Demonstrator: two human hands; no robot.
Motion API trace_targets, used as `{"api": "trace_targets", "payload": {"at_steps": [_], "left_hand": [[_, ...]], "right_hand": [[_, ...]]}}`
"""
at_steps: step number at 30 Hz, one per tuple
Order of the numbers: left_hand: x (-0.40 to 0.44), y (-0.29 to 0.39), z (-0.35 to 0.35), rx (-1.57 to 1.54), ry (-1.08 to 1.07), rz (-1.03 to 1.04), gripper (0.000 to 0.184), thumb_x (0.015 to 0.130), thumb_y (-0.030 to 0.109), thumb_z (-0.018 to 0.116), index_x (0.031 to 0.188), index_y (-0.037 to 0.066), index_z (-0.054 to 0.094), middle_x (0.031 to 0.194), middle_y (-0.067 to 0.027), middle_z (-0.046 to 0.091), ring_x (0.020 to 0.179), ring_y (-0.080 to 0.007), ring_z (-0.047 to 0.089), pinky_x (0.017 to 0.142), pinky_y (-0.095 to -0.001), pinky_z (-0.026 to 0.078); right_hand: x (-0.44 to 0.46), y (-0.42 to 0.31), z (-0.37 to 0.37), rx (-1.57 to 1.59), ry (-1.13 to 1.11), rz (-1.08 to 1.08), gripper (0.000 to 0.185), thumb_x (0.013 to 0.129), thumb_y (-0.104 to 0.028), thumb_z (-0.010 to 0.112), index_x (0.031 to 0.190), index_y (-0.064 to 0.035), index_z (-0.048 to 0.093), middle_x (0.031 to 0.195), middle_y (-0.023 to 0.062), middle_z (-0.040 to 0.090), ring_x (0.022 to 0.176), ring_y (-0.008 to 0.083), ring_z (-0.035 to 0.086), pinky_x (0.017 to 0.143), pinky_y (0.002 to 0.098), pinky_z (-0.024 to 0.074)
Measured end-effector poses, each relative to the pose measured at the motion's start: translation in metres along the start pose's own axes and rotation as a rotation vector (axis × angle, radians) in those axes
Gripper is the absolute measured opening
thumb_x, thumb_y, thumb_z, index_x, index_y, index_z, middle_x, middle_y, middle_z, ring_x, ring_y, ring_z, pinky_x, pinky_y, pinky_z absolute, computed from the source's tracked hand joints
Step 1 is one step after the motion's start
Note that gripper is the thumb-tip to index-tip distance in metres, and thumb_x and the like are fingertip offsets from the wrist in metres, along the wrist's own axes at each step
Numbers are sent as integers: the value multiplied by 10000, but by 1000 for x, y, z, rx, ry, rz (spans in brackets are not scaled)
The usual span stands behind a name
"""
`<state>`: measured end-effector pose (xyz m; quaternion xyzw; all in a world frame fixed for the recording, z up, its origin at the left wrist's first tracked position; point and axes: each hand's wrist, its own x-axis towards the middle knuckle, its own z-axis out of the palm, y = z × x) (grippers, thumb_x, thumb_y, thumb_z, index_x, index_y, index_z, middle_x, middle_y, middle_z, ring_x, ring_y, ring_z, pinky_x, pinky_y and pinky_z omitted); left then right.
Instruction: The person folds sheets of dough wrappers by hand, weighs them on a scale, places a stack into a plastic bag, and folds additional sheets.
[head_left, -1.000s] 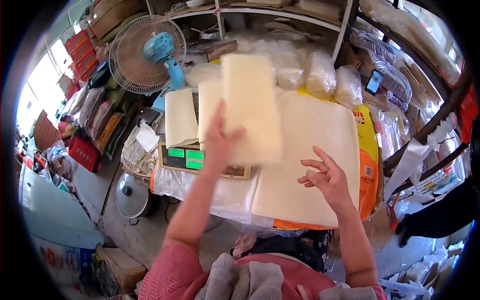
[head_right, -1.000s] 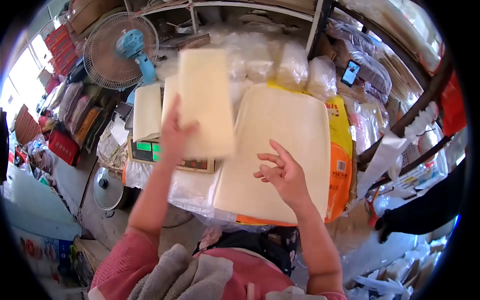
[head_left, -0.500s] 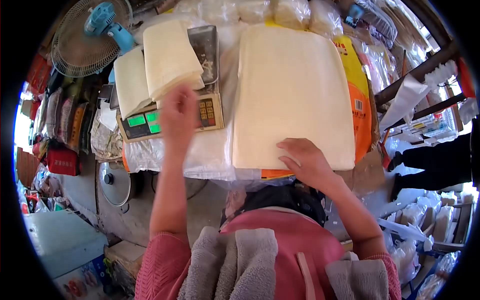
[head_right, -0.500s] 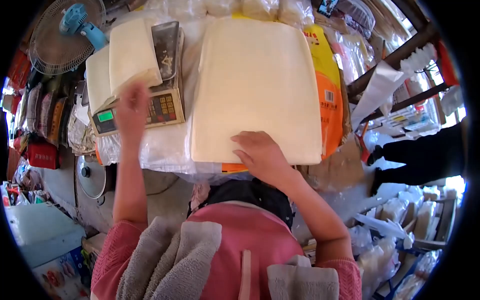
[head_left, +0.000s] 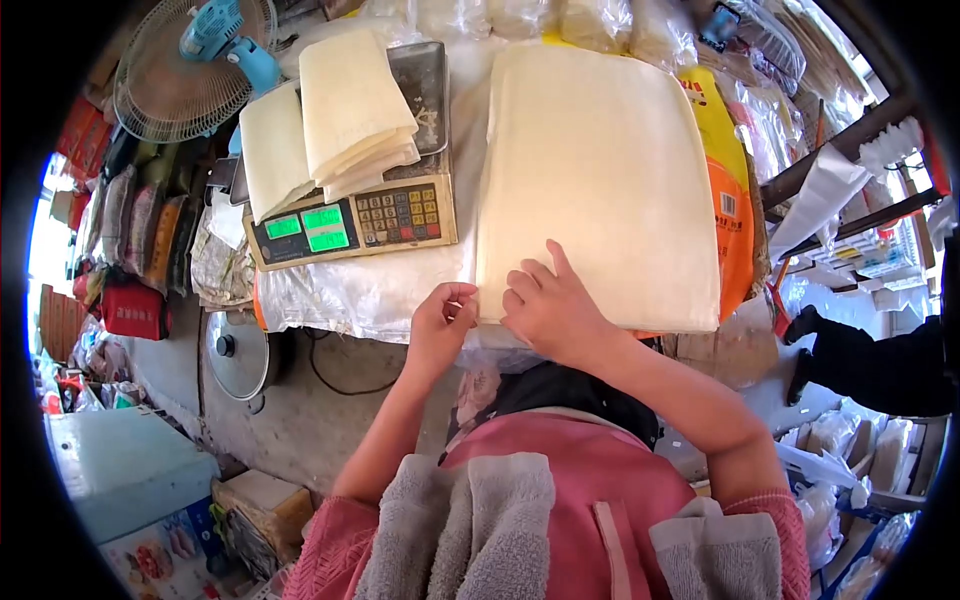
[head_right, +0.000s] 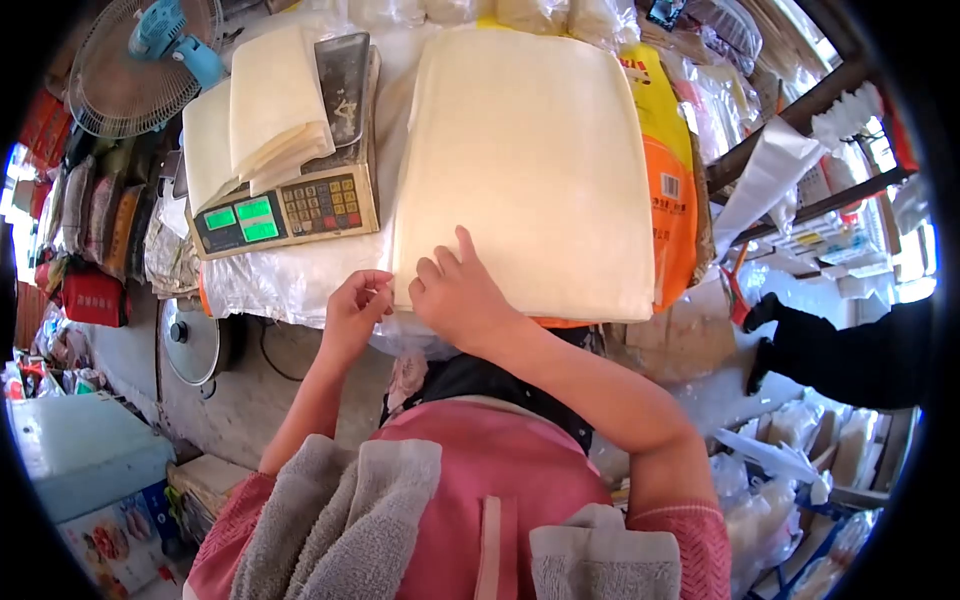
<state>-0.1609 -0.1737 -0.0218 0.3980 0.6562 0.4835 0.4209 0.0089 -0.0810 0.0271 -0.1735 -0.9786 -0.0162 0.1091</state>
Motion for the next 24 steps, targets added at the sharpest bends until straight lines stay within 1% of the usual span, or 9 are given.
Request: {"api": "trace_targets", "payload": {"at_steps": [5, 8, 9, 12, 13, 16, 17, 20, 24], "left_hand": [[-1, 2, 1, -5, 12, 2, 200, 881, 96, 595, 1060, 6, 596, 839, -25, 619, 676, -82, 573, 590, -210, 438], [-1, 10, 1, -39, 28, -19, 202, 888, 103, 590, 1063, 2, 598, 867, -42, 637, 671, -88, 577, 580, -209, 436], [-2, 13, 1, -56, 26, -28, 207, 899, 132, 588, 1058, 0, 599, 884, -51, 644, 675, -92, 585, 583, -210, 440], [-2, 35, 1, -254, -81, -154, 285, 935, 222, 556, 1092, -14, 580, 900, -69, 650, 732, -119, 618, 616, -238, 484], [0, 40, 4, -348, -133, -210, 320, 947, 254, 541, 1112, -19, 570, 899, -74, 649, 759, -129, 631, 631, -251, 504], [11, 39, 15, -733, -280, -237, 421, 977, 314, 471, 1237, -17, 489, 1103, -118, 628, 921, -180, 644, 779, -310, 525], [14, 43, 15, -776, -339, -236, 430, 958, 219, 504, 1316, -5, 421, 1150, -110, 609, 1010, -185, 618, 857, -340, 511], [17, 51, 20, -522, -352, -113, 454, 917, 123, 549, 1334, 2, 417, 1147, -88, 613, 1023, -165, 607, 868, -321, 503], [20, 46, 24, -532, -348, -95, 526, 864, -17, 532, 1368, 7, 381, 1168, -75, 597, 1030, -139, 590, 861, -293, 499]], "right_hand": [[-3, -10, 11, -15, 97, -98, 127, 711, -140, 558, 787, -48, 604, 933, 108, 579, 936, 255, 574, 946, 522, 405], [-3, 8, 3, 29, -26, -54, 109, 730, -146, 564, 766, -48, 594, 914, 92, 579, 865, 244, 579, 942, 464, 426], [-3, 18, -6, 278, -5, 86, 72, 769, -77, 575, 804, -23, 606, 907, 91, 605, 865, 240, 599, 887, 375, 471], [-10, 29, -19, 793, 372, 552, 87, 785, -62, 597, 861, -24, 615, 893, 120, 627, 825, 248, 632, 741, 330, 503], [-12, 30, -25, 790, 434, 526, 104, 802, -60, 608, 897, -18, 604, 927, 129, 632, 797, 276, 631, 697, 334, 505], [-14, 20, -32, 826, 232, 334, 131, 805, -73, 621, 921, -15, 603, 947, 133, 635, 820, 287, 629, 731, 335, 509], [-16, 20, -32, 883, 154, 295, 173, 832, -66, 627, 993, -5, 618, 1010, 133, 648, 922, 259, 637, 821, 310, 505], [-17, 26, -27, 697, 323, 373, 255, 836, -101, 641, 1073, -13, 599, 1059, 145, 638, 975, 284, 625, 854, 331, 495], [-6, 28, -25, 312, 336, 212, 288, 849, -183, 640, 1078, -18, 583, 1037, 141, 639, 950, 295, 626, 847, 348, 497]]}}
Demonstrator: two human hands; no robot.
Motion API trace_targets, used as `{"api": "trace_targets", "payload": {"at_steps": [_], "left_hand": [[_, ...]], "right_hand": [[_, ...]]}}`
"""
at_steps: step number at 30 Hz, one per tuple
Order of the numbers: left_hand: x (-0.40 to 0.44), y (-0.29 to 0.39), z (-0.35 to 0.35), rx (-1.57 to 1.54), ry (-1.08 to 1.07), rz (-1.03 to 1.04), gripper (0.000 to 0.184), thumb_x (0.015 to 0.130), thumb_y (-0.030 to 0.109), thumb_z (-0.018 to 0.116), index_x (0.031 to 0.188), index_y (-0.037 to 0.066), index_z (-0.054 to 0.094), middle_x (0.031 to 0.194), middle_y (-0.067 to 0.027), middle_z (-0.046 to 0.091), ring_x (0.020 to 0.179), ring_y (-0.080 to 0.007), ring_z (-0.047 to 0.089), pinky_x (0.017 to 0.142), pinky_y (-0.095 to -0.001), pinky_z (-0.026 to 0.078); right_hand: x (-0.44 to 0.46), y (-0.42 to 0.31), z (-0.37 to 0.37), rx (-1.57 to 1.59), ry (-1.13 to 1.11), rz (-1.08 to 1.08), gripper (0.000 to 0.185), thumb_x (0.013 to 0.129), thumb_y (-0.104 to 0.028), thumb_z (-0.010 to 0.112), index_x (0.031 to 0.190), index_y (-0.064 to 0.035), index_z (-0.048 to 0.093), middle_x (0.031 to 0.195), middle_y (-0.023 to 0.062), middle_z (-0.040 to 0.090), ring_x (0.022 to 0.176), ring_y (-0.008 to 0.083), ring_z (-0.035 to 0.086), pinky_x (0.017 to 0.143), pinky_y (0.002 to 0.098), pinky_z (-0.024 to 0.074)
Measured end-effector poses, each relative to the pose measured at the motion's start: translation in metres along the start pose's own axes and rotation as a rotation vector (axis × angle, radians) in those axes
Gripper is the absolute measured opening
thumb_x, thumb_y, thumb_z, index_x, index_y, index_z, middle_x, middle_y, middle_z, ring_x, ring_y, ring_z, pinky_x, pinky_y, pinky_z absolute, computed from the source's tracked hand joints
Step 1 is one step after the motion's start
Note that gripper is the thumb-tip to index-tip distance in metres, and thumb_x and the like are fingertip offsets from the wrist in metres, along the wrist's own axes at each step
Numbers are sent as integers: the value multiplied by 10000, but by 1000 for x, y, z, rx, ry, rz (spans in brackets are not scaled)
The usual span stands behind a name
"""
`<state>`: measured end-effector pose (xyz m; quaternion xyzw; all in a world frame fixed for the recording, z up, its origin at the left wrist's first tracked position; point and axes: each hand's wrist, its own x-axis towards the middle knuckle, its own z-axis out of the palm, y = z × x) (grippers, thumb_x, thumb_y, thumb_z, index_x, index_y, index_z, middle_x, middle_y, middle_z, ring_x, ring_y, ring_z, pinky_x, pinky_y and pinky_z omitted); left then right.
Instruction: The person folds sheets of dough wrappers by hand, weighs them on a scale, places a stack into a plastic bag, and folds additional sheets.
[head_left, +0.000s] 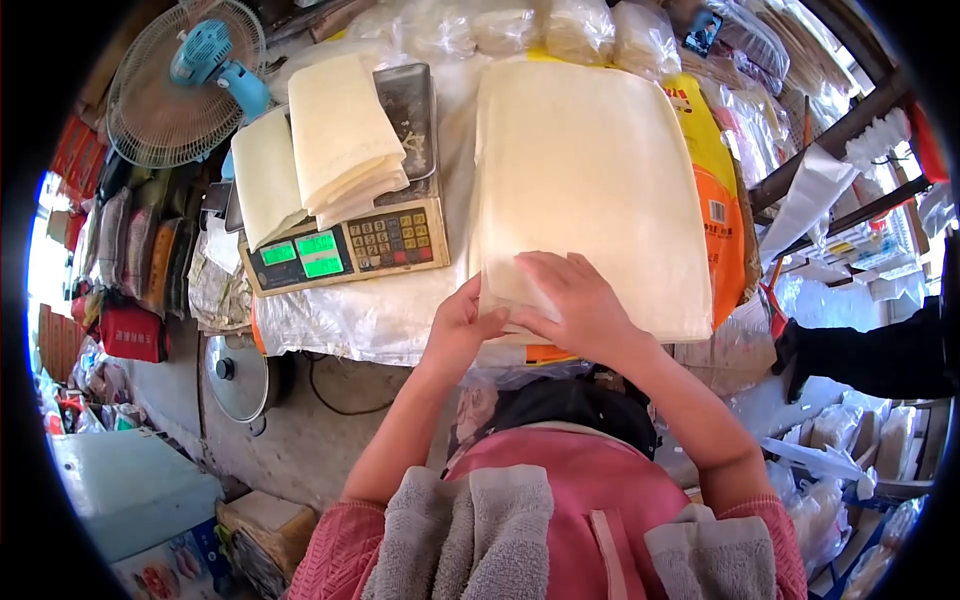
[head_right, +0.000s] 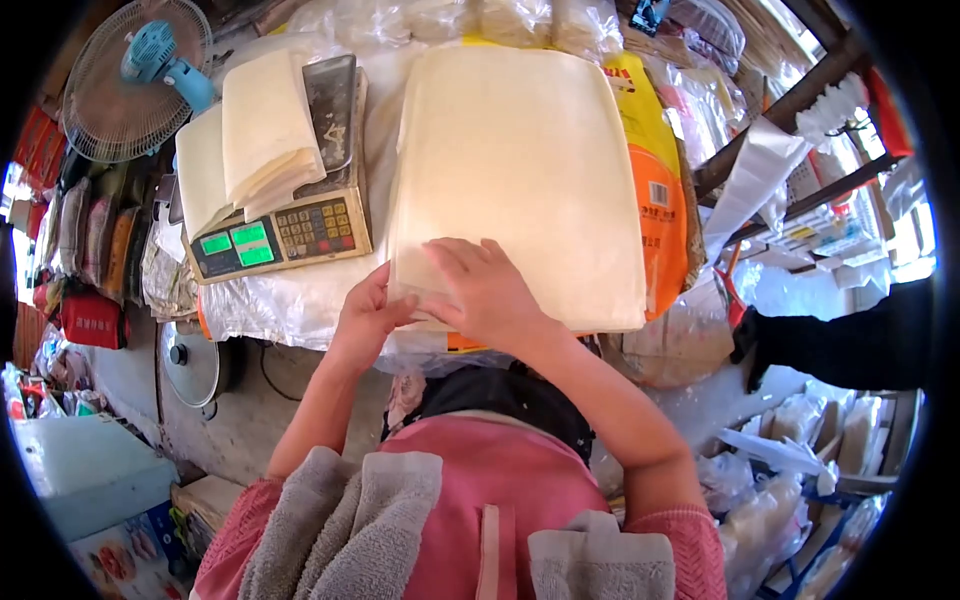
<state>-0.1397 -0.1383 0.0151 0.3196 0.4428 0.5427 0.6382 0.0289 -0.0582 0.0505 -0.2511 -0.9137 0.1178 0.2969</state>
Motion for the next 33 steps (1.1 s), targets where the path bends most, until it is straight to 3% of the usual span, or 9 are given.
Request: {"api": "trace_targets", "payload": {"at_steps": [3, 9, 12, 16, 19, 22, 23, 28, 33], "left_hand": [[-1, -7, -4, 52, 55, -3, 597, 838, -26, 544, 1399, -2, 342, 1158, -86, 611, 1019, -158, 603, 873, -297, 493], [-7, -6, 1, 171, 214, -26, 673, 788, -55, 574, 1413, 15, 334, 1160, -135, 593, 1015, -249, 598, 891, -340, 485], [3, 20, 17, 1387, 432, 604, 602, 773, -38, 594, 1348, 28, 429, 1215, -193, 533, 1087, -352, 547, 914, -400, 460], [65, 4, 24, 802, 67, 436, 560, 776, 112, 654, 1285, -20, 460, 1351, -255, 381, 1250, -426, 371, 1020, -484, 328], [96, -31, 27, 1509, 210, 597, 649, 800, 224, 665, 1348, -5, 403, 1414, -256, 330, 1320, -441, 287, 1068, -531, 245], [89, -29, 40, 1584, 249, 611, 665, 887, 432, 536, 1404, 52, 362, 1473, -216, 266, 1369, -425, 200, 1095, -548, 176], [88, -29, 40, 1584, 243, 611, 663, 891, 437, 528, 1404, 52, 363, 1474, -214, 266, 1371, -423, 197, 1097, -548, 172], [87, -26, 41, 1580, 234, 581, 656, 893, 442, 521, 1398, 50, 374, 1475, -205, 270, 1375, -416, 190, 1105, -550, 155], [88, -24, 41, 1551, 232, 553, 695, 894, 467, 501, 1414, 39, 328, 1473, -205, 270, 1379, -400, 188, 1118, -515, 162]], "right_hand": [[-9, 24, 23, 24, -85, -16, 236, 806, -193, 639, 978, -40, 582, 942, 123, 621, 873, 317, 606, 775, 392, 494], [21, 92, -63, 401, 484, 820, 179, 900, -155, 575, 792, -13, 593, 658, 9, 550, 616, 82, 472, 571, 228, 399], [0, 76, -57, 542, 258, 629, 192, 908, -194, 591, 992, -24, 620, 870, 52, 631, 782, 107, 563, 672, 241, 443], [-22, 15, -18, -142, -70, 199, 454, 875, -189, 590, 1298, -59, 491, 1313, 183, 505, 1201, 270, 516, 927, 353, 445], [-39, 48, -1, -64, -102, 327, 413, 861, -106, 530, 1273, -80, 526, 1291, 179, 520, 1198, 285, 501, 993, 392, 400], [-3, 77, -48, -45, -306, 688, 366, 946, -165, 443, 1302, -140, 525, 1224, 167, 576, 1060, 291, 588, 908, 406, 457], [4, 104, -66, -288, -217, 456, 338, 961, -204, 424, 1263, -138, 559, 1186, 170, 594, 967, 293, 615, 847, 398, 480], [94, 95, -202, -252, 384, 367, 292, 930, -287, 532, 1061, -46, 633, 821, 210, 645, 704, 353, 620, 616, 400, 473], [65, 19, -215, -560, 393, 17, 215, 816, -44, 576, 1023, -24, 632, 1015, 172, 656, 824, 311, 660, 683, 341, 526]]}}
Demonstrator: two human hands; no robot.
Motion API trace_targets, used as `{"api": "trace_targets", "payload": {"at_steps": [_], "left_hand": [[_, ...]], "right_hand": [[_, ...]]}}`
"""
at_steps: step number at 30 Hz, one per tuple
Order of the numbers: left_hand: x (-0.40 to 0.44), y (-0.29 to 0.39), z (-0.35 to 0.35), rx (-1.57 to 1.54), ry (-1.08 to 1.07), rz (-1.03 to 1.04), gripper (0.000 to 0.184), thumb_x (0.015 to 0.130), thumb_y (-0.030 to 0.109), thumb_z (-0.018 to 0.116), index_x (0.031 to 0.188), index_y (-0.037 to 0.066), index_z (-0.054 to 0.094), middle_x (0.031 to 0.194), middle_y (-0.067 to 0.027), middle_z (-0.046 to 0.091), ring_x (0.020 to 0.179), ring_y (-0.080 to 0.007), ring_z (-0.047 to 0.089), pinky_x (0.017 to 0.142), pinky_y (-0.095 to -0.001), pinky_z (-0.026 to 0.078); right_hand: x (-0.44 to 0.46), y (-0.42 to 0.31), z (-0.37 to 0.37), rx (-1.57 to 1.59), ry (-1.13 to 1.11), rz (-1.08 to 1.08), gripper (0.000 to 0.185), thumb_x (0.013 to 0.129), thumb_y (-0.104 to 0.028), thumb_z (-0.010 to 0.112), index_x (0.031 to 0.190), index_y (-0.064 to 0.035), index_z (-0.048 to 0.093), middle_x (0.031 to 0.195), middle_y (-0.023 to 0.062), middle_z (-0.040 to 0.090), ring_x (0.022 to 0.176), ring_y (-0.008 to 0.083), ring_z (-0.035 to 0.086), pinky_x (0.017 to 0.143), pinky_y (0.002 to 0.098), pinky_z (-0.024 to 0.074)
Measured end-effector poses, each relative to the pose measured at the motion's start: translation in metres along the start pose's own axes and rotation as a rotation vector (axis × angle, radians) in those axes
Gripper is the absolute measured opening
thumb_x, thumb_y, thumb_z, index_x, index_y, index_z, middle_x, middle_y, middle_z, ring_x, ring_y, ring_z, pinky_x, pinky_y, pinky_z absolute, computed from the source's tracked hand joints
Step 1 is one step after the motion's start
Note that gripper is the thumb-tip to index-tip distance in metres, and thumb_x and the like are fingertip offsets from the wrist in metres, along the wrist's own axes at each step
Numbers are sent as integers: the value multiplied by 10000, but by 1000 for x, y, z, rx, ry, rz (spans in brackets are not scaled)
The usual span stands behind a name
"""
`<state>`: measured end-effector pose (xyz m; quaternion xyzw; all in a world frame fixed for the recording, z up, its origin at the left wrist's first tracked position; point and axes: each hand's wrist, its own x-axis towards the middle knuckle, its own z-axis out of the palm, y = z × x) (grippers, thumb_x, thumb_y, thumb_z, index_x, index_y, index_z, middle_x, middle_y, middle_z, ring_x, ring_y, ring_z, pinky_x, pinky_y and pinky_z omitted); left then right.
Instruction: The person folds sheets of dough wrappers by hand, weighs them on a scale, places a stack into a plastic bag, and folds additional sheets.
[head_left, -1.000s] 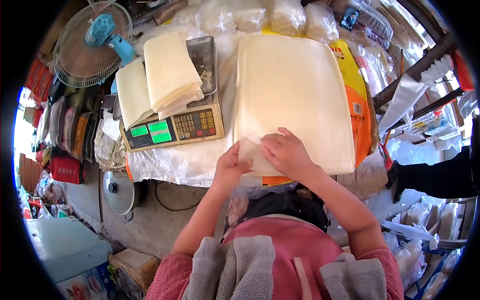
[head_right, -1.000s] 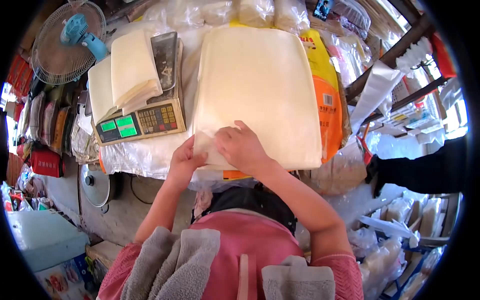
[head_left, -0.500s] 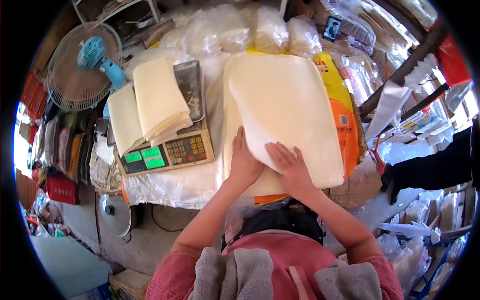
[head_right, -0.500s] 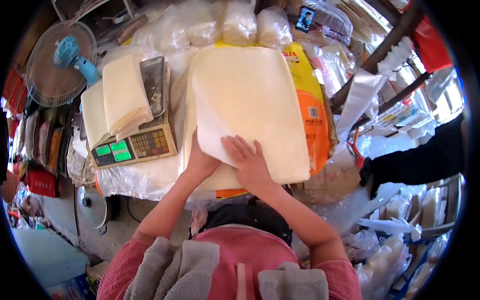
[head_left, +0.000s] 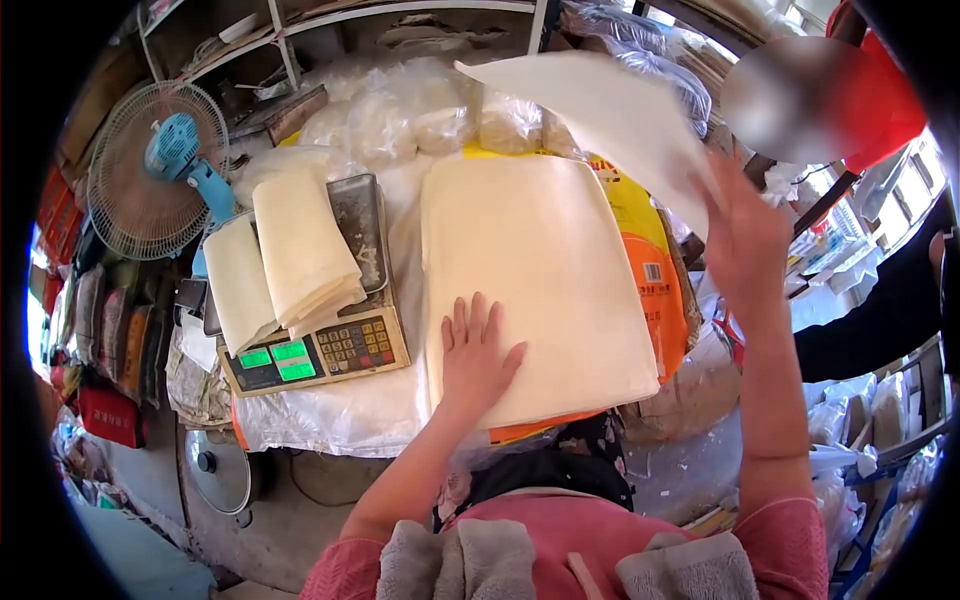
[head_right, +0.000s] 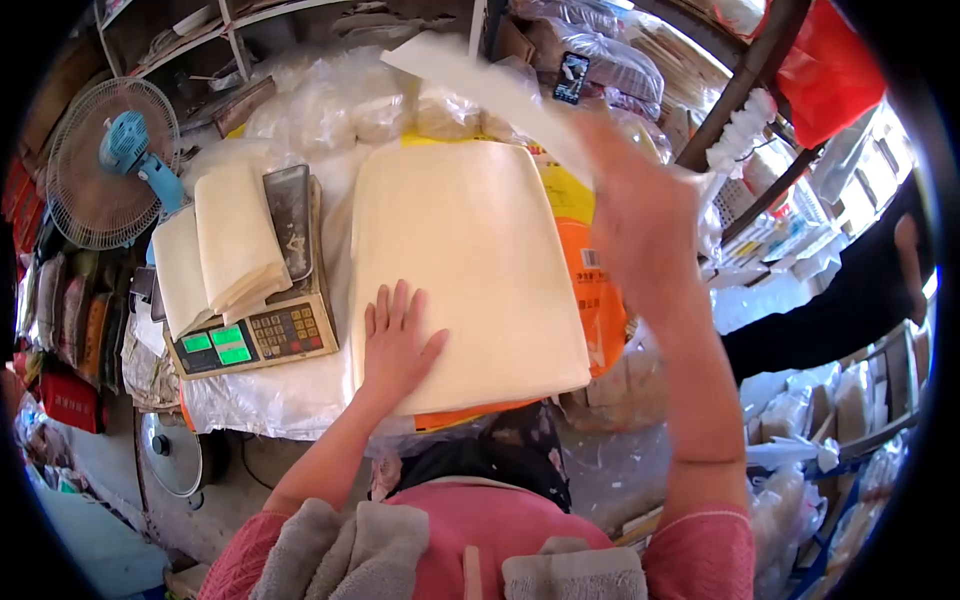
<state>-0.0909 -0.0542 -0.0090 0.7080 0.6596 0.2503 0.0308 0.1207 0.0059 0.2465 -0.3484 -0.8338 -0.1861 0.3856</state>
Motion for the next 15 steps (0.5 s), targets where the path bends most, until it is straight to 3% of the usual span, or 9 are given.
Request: {"api": "trace_targets", "payload": {"at_steps": [1, 4, 6, 8, 10, 13, 14, 15], "left_hand": [[-1, -2, 0, -10, -5, -2, 718, 892, 479, 497, 1420, 28, 313, 1469, -212, 274, 1377, -397, 200, 1119, -507, 168], [-1, -15, 1, -711, 199, -153, 743, 871, 396, 578, 1419, -8, 279, 1472, -220, 261, 1377, -383, 212, 1124, -467, 196], [0, -17, -2, -725, 430, -59, 617, 791, 129, 627, 1349, 25, 385, 1364, -192, 418, 1315, -349, 351, 1100, -471, 252], [-7, -25, -11, -551, 435, 117, 522, 750, -19, 641, 1242, 62, 486, 1258, -156, 536, 1249, -318, 460, 1080, -479, 289], [-8, -41, -30, -181, 219, 393, 383, 748, -48, 620, 1098, 103, 581, 1153, -112, 614, 1179, -291, 538, 1065, -491, 308], [-14, -52, -30, -353, 4, 324, 257, 747, -58, 622, 929, 124, 608, 1084, -68, 647, 1131, -246, 577, 1076, -511, 280], [-13, -53, -36, -332, 53, 336, 203, 765, -33, 626, 924, 86, 586, 996, -88, 658, 1003, -272, 628, 969, -456, 409], [-18, -56, -39, -402, 22, 198, 180, 779, -22, 624, 924, 75, 580, 964, -97, 654, 950, -282, 631, 900, -428, 435]], "right_hand": [[-19, -9, -2, 70, -52, -39, 263, 783, -17, 572, 1040, -26, 627, 1045, 155, 653, 842, 301, 661, 694, 343, 533], [-74, -43, 12, 247, -255, -101, 404, 716, 15, 556, 1113, -44, 597, 1089, 123, 633, 899, 282, 649, 729, 352, 540], [-114, -56, 30, 270, -426, -140, 443, 714, -3, 552, 1153, -58, 575, 1122, 116, 598, 969, 277, 620, 810, 365, 516], [-147, -61, 41, 311, -548, -132, 442, 725, -29, 556, 1166, -64, 567, 1162, 106, 570, 1029, 272, 590, 903, 391, 470], [-171, -58, 46, 294, -563, -193, 437, 735, -48, 562, 1171, -68, 565, 1198, 97, 553, 1072, 265, 566, 968, 419, 421], [-203, -23, 37, 46, -781, -139, 447, 731, -62, 569, 1177, -75, 566, 1167, 80, 579, 1093, 267, 554, 1007, 456, 372], [-202, -7, 28, 71, -939, -33, 413, 742, -72, 589, 1154, -67, 583, 1149, 76, 595, 1092, 282, 556, 1007, 455, 376], [-196, 8, 14, 97, -1100, 77, 380, 752, -82, 610, 1131, -60, 600, 1130, 72, 611, 1091, 296, 559, 1007, 454, 380]]}}
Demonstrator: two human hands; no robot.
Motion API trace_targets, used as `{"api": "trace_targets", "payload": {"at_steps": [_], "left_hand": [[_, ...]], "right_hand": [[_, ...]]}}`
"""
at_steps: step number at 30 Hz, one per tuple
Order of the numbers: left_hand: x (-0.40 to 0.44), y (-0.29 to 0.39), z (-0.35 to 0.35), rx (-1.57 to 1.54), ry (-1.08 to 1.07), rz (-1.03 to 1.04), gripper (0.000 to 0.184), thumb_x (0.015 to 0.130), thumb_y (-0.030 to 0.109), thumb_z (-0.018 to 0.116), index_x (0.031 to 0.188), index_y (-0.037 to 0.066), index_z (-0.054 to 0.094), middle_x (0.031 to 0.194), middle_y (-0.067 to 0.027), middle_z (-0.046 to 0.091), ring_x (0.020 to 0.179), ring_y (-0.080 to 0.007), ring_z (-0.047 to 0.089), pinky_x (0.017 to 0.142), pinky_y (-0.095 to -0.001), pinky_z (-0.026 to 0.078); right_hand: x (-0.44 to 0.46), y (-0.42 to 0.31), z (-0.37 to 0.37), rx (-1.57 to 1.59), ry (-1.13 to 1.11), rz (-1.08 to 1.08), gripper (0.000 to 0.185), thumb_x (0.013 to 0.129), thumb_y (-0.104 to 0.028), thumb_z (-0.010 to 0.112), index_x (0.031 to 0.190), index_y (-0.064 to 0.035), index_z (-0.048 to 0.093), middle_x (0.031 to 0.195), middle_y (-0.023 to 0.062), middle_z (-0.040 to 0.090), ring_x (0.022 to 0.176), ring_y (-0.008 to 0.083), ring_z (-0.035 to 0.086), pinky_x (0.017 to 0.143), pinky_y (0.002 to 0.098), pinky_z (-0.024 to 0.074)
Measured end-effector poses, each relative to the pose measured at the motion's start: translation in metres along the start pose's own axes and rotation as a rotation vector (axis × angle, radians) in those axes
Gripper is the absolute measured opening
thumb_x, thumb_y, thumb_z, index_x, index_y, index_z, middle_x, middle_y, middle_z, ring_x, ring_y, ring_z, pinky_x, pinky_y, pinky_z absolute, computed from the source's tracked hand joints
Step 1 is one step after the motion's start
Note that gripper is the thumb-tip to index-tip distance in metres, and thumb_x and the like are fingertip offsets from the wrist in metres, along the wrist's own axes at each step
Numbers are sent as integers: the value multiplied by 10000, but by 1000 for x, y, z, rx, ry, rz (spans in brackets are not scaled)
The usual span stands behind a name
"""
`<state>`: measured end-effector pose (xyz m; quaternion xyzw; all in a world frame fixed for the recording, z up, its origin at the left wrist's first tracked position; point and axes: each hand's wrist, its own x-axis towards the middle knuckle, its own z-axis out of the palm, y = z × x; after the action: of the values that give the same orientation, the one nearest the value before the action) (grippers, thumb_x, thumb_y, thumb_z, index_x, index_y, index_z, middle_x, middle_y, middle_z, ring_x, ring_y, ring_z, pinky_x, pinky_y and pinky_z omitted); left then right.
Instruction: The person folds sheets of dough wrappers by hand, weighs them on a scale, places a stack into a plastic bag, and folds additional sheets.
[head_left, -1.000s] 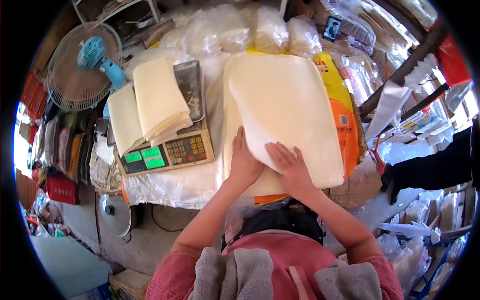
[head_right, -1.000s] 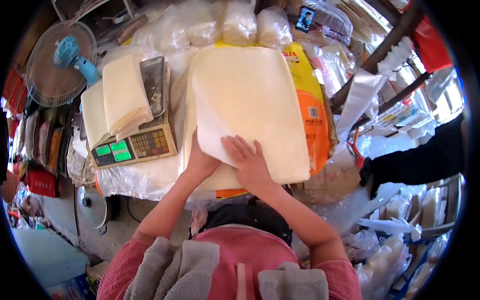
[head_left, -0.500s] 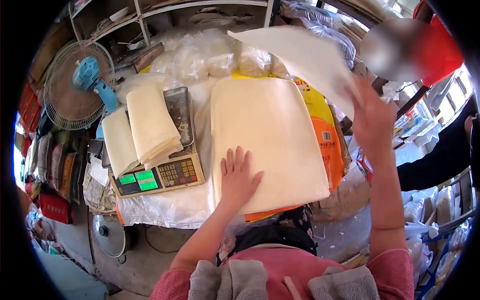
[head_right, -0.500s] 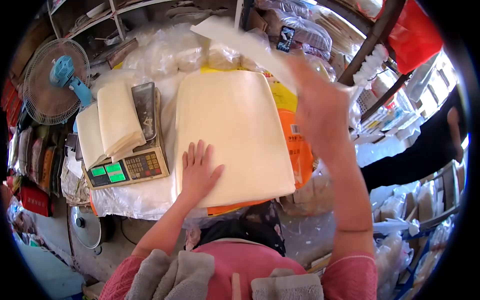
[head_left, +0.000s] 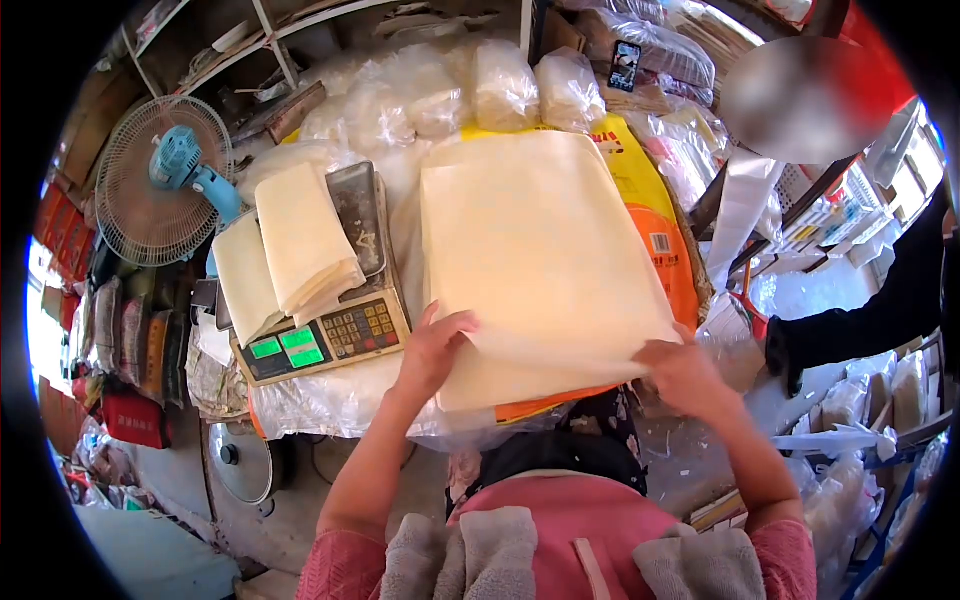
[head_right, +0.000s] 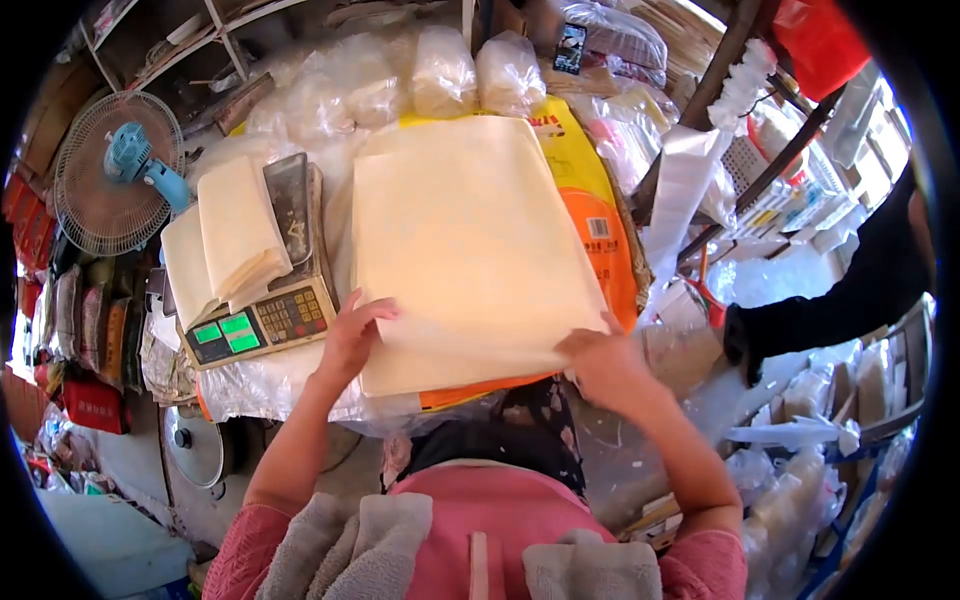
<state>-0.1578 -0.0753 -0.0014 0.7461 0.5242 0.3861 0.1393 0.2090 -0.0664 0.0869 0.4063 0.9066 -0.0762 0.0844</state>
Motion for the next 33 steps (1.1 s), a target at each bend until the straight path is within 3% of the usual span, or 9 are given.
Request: {"api": "trace_targets", "payload": {"at_steps": [2, 5, 9, 11, 14, 18, 22, 29, 33], "left_hand": [[-11, -3, -7, -137, 14, -279, 138, 808, 0, 620, 925, 53, 570, 900, -115, 647, 844, -302, 636, 762, -371, 487], [-27, 6, -16, -314, 176, -319, 61, 887, 52, 574, 901, -5, 554, 718, -90, 585, 689, -163, 577, 632, -300, 463], [-16, 20, -19, -730, 303, -514, 78, 897, 51, 552, 909, -26, 553, 734, -32, 603, 709, -97, 549, 654, -269, 463], [-8, 5, -20, -447, 246, -532, 97, 900, 66, 550, 958, -11, 560, 769, -56, 622, 716, -119, 569, 657, -276, 474], [13, -5, -13, -183, 195, -626, 192, 890, 117, 582, 1056, 20, 569, 932, -109, 632, 827, -194, 598, 726, -329, 486], [28, 19, -2, 601, 331, -73, 409, 842, 234, 660, 1203, 78, 547, 1219, -168, 538, 1074, -328, 542, 887, -422, 442], [14, 36, 21, 537, -133, -1, 669, 767, 467, 678, 1311, 127, 490, 1347, -154, 439, 1274, -353, 381, 1004, -573, 309], [11, 34, 31, 586, -129, -94, 695, 765, 509, 664, 1319, 131, 482, 1427, -148, 339, 1323, -379, 302, 985, -667, 250], [7, 35, 36, 626, -143, -90, 706, 776, 518, 650, 1335, 130, 460, 1440, -162, 311, 1333, -389, 276, 979, -670, 259]], "right_hand": [[-24, 13, -42, 690, -75, 226, 349, 759, -121, 696, 1087, -23, 625, 1113, 83, 640, 1104, 274, 576, 1002, 418, 394], [-57, 46, -43, 1203, 244, -157, 354, 741, -162, 767, 1023, 15, 650, 1096, 98, 659, 1045, 228, 611, 942, 356, 442], [-22, 47, -4, 1147, 440, -53, 350, 754, -131, 750, 1044, 30, 637, 990, 87, 679, 904, 161, 632, 821, 297, 496], [6, 52, 22, 1063, 311, 335, 343, 788, -105, 699, 1091, 26, 607, 961, 65, 674, 833, 119, 622, 749, 276, 501], [44, 38, 38, 1278, 557, 288, 326, 803, -103, 645, 1102, 18, 594, 925, 48, 672, 763, 81, 605, 679, 258, 491], [70, 42, 54, 1158, 572, 462, 361, 792, -118, 610, 1128, 9, 577, 935, 94, 680, 800, 124, 635, 704, 278, 492], [79, 41, 50, 1010, 592, 506, 399, 785, -140, 613, 1151, 10, 558, 965, 159, 674, 872, 222, 656, 758, 311, 493], [85, 13, 32, 219, 545, 538, 535, 863, -192, 597, 1357, -91, 420, 1336, 194, 457, 1214, 333, 470, 994, 409, 387], [93, -12, 47, 94, 666, 163, 512, 910, -198, 521, 1395, -139, 367, 1458, 153, 305, 1339, 370, 293, 1088, 516, 229]]}}
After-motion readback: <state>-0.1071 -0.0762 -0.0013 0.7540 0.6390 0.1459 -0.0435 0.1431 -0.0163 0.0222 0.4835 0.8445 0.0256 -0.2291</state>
